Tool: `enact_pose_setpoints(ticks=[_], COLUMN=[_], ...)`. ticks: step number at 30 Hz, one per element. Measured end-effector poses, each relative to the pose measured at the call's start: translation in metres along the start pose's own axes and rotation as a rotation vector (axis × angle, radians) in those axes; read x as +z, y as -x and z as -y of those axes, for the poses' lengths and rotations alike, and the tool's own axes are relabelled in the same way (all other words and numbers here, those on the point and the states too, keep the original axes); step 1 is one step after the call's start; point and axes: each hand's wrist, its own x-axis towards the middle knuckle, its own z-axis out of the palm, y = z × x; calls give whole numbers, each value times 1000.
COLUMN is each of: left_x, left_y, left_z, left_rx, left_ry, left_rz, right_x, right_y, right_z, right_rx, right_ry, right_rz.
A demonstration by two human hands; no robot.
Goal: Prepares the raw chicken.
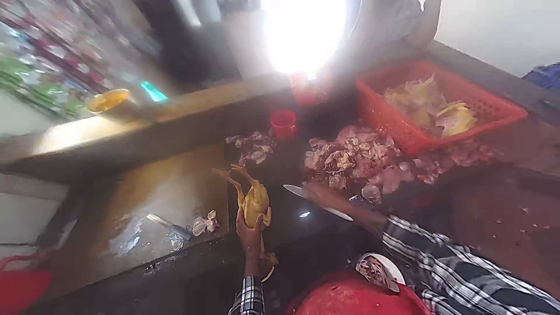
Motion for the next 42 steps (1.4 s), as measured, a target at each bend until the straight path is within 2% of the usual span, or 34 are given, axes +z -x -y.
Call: enact_pose_setpoints(ticks=[1, 3, 6, 7, 9, 11, 13, 14, 16, 17, 19, 21, 24, 26, 31, 36, 39, 42], left_x=[-1, 0, -2, -5, -8, -13, -15, -14, -8, -6, -3, -1, 0, -5, -19, -19, -22, -24], left_y=[0, -1, 0, 5, 25, 47, 72, 79, 85, 82, 72, 64, 54, 48, 43, 54, 59, 63], left_z=[-1, -2, -9, -9, -11, -16, -19, -20, -22, -26, -33, -40, -46, -50, -53, -42, -36, -35], left_rx=[0, -1, 5, 4, 6, 17, -62, -102, -119, -128, -162, -219, -277, -305, -351, -303, -269, -292], left_ry=[-4, -10, -18, -31, -55, -56, -37, -49, -87, -97, -119, -164, -274, -339, -255, -194, -143, -61], left_rz=[-1, -1, 27, 32, -15, -123, -132, -119, -107, -112, -130, -137, -48, 71, 231, 190, 163, 127], right_x=[12, 37, 57, 56, 41, 23, 15, 15, 26, 34, 48, 56, 65, 65, 62, 82, 83, 65], right_y=[28, 76, 100, 101, 104, 107, 123, 129, 135, 133, 126, 110, 81, 66, 35, 7, 15, 41], right_z=[0, -7, -21, -22, -24, -18, -9, -7, 3, 10, 28, 46, 61, 75, 124, 167, 153, 120], right_rx=[22, 89, 132, 128, 121, 152, 244, 321, 481, 502, 419, 280, 56, -21, -184, -294, -289, -233], right_ry=[104, 203, 175, 107, -128, -564, -1093, -1256, -1359, -1306, -1068, -641, -123, 50, 197, 263, 267, 339], right_rz=[58, 63, -126, -137, -94, -105, -98, -52, 56, 84, 156, 220, 152, 110, 79, 78, 115, 218])
